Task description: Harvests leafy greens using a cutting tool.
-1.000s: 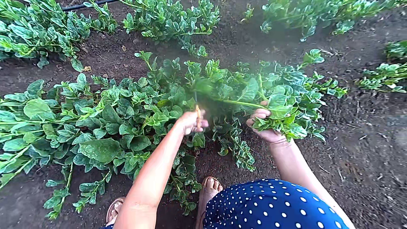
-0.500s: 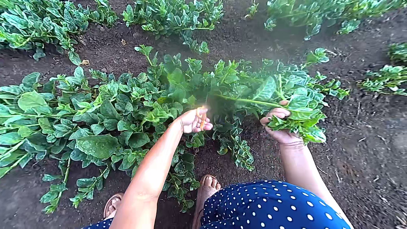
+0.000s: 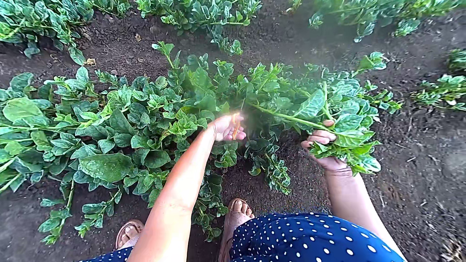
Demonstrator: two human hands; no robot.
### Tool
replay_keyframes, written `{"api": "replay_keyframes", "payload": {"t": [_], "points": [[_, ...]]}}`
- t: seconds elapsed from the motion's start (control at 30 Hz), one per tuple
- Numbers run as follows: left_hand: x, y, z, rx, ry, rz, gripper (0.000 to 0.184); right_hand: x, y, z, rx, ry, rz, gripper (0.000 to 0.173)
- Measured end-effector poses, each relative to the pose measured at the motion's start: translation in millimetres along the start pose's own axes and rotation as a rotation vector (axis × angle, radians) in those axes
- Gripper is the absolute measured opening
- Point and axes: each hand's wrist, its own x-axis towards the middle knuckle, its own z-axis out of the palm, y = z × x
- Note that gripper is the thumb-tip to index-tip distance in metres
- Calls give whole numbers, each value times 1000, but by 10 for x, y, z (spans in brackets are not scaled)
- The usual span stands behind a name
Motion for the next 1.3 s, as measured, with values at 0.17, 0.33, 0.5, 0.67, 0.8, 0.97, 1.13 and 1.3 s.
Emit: {"api": "replay_keyframes", "payload": {"t": [0.17,0.33,0.5,0.67,0.8,0.97,1.13,1.3], "points": [[-3,11,89,33,90,40,28,-23,-117,-228,-79,-164,47,36],[-57,8,86,89,203,70,26,-76,-163,218,-210,-160,-78,25],[-809,-138,153,357,88,124,34,-79,-255,625,-211,-295,-243,22],[-1611,144,-120,699,411,480,24,-142,-250,978,-5,-281,-443,25],[-1596,587,-485,651,878,499,41,-141,-177,1064,65,-208,-497,22],[-932,921,-910,798,1071,403,74,-3,-6,936,25,-193,-318,23],[-266,1005,-1074,757,998,375,67,73,75,840,132,-157,-200,24],[-231,1280,-819,855,1008,496,52,182,147,705,84,-117,-108,25]]}}
